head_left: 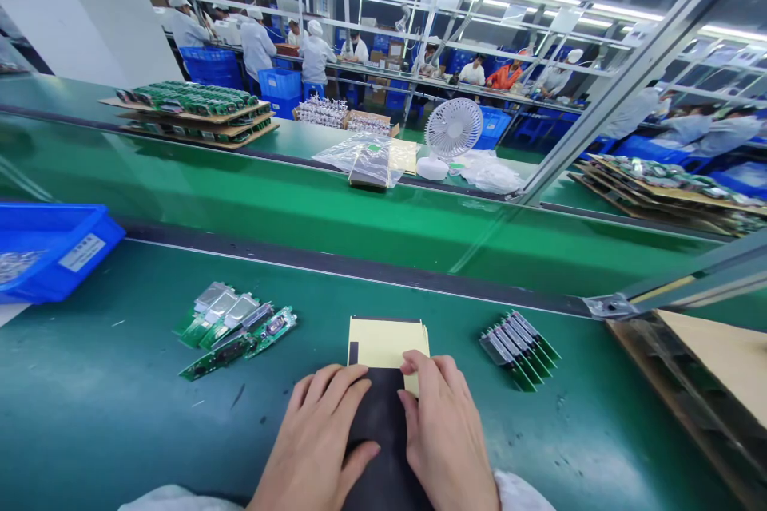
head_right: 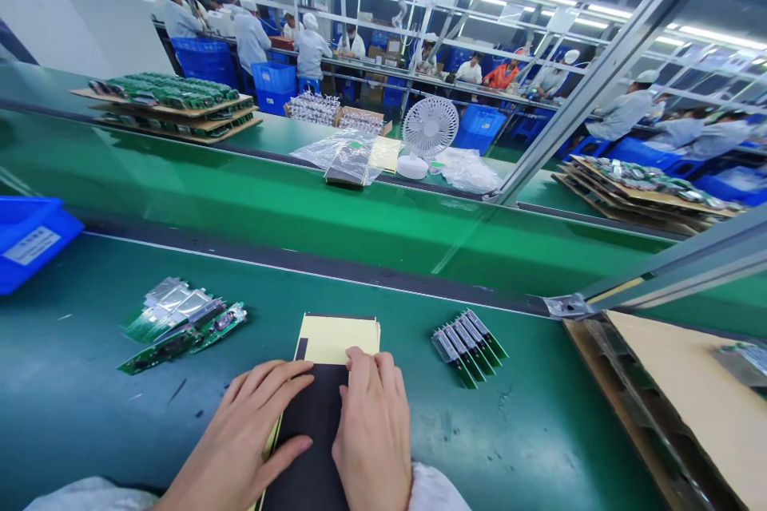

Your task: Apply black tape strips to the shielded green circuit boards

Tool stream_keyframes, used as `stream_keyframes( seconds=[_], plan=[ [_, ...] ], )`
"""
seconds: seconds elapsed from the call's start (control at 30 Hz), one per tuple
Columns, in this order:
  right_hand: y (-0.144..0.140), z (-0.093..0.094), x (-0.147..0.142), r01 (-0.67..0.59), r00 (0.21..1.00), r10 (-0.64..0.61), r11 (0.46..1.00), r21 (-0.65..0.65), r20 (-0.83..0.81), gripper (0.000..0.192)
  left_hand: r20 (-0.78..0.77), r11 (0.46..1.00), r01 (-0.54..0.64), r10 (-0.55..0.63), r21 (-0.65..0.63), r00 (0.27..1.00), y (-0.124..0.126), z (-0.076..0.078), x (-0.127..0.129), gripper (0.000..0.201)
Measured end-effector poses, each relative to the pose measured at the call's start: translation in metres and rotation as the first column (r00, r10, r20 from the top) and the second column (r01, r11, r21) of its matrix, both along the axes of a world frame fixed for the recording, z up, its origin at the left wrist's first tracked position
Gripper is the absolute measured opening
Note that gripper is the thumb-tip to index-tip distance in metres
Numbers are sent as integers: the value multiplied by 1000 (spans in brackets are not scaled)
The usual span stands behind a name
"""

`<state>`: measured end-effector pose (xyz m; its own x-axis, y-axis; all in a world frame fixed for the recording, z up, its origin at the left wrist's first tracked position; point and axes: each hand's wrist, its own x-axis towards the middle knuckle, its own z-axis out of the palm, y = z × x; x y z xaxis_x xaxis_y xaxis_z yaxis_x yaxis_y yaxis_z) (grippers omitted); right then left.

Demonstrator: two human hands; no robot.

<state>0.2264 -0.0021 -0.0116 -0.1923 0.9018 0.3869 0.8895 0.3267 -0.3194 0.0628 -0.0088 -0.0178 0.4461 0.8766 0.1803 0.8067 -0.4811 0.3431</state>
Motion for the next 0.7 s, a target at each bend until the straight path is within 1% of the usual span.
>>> stream_keyframes(
  seconds=[0.13, 0.23, 0.3, 0.4, 0.57, 0.7],
  plan=[
    [1, -2, 0, 0, 999, 1, 1000, 7, -34, 30, -9, 1000, 14, -14, -12, 1000, -1, 1, 0, 38],
    [2, 0, 0, 1, 1000, -2, 1000, 24, 14, 33, -14, 1000, 4, -4, -10, 1000, -1, 1, 0, 37],
    [3, 3, 1, -12, 999, 11, 1000, 10, 34, 35, -14, 1000, -1, 1, -11, 1000, -1, 1, 0, 37],
    [7, 4, 2, -20, 1000, 20, 999, -27, -1, 35, -11, 1000, 1, -1, -20, 1000, 0, 1, 0, 37],
    [16, -4, 2, 12, 998, -16, 999, -53, -66, 25, -4, 999, 3, -3, -51, 1000, 0, 2, 0, 39],
    [17, -10, 3, 18, 995, -23, 998, -54, -99, 19, 0, 999, -8, 8, -40, 1000, -1, 2, 0, 40]
  ],
)
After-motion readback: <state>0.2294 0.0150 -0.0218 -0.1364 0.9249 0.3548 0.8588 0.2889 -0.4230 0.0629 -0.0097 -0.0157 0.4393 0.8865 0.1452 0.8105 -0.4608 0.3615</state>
